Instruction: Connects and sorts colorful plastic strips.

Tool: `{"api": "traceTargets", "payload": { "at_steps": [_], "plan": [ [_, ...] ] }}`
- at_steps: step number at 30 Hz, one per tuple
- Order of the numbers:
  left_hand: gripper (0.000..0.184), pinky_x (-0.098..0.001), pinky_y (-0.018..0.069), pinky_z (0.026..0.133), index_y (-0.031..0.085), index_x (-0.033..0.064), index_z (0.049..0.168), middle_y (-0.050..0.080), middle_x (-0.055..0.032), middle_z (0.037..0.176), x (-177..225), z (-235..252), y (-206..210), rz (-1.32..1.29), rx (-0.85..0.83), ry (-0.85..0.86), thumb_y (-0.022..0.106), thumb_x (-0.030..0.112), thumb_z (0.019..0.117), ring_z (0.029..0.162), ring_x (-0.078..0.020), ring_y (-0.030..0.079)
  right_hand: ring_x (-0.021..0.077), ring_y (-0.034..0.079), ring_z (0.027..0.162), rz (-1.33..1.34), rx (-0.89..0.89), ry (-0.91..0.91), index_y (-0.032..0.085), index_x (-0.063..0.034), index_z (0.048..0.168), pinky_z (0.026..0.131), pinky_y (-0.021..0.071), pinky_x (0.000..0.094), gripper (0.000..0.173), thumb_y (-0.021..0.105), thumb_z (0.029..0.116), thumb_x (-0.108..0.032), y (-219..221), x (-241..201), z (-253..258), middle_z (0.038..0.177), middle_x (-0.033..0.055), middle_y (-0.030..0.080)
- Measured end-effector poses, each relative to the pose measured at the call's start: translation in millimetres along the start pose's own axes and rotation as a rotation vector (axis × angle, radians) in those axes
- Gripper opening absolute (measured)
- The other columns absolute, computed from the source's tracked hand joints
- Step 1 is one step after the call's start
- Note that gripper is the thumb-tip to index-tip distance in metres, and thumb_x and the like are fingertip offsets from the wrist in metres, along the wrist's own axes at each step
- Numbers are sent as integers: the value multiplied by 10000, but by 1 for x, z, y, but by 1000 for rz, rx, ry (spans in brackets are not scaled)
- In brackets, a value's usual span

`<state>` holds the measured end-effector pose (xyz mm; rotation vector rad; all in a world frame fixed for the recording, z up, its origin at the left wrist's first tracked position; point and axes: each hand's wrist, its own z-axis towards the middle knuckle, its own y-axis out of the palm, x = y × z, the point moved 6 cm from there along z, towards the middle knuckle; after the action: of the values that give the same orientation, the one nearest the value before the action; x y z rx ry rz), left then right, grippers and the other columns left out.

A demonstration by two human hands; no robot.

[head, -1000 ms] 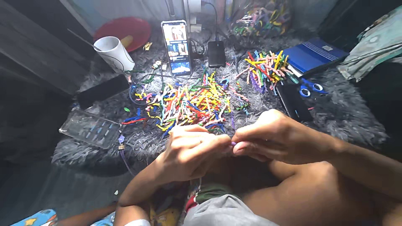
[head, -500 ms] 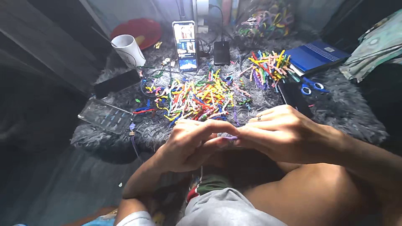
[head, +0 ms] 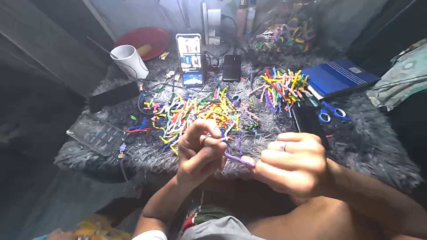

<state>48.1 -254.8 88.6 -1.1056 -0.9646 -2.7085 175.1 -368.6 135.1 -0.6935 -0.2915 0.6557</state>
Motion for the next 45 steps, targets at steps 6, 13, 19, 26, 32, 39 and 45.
{"api": "traceTargets", "payload": {
  "at_steps": [6,13,19,26,32,39,45],
  "plan": [
    [149,-86,471,466,708,273,1129,661,157,683,37,-2,-53,300,281,202,637,233,1005,478,82,538,162,448,513,-73,76,170,618,-67,790,507,346,290,327,537,1071,-214,4,30,-17,575,38,471],
    [170,-71,481,552,693,208,1177,726,114,897,-3,-4,-16,385,43,152,603,209,1033,613,94,585,-47,610,769,1063,-253,627,680,15,1141,699,522,125,456,343,1134,-292,51,50,-28,881,-20,681],
    [195,-77,493,640,691,172,1210,731,103,964,-9,-7,-13,327,-72,151,591,176,1042,713,95,605,-86,598,688,1428,-263,646,649,-59,954,623,508,89,296,439,1111,-196,55,38,-23,791,-98,646],
    [129,-91,528,689,696,156,1128,729,110,948,1,-11,-21,667,-64,317,603,187,1045,775,83,641,-67,627,656,1530,-363,742,678,-79,1002,590,534,114,288,429,1108,-178,60,32,-21,809,-109,689],
    [158,-86,499,625,700,157,1124,707,101,872,8,-15,-12,588,-44,346,565,211,1062,689,79,608,-143,475,607,1333,-384,636,641,-65,861,550,384,45,175,580,1017,-117,58,28,-10,688,-149,549],
    [161,-105,500,494,727,181,1105,730,60,795,7,-12,-18,268,188,27,637,112,991,537,51,597,90,470,510,428,-192,180,601,-54,722,460,327,218,249,576,963,-112,41,8,10,573,29,497],
    [196,-131,495,448,675,135,1166,689,89,736,11,18,-54,532,75,-160,549,91,1021,483,31,560,184,472,447,-71,-214,97,621,-46,727,397,313,312,283,543,994,-98,39,15,0,567,49,490]
  ]
}}
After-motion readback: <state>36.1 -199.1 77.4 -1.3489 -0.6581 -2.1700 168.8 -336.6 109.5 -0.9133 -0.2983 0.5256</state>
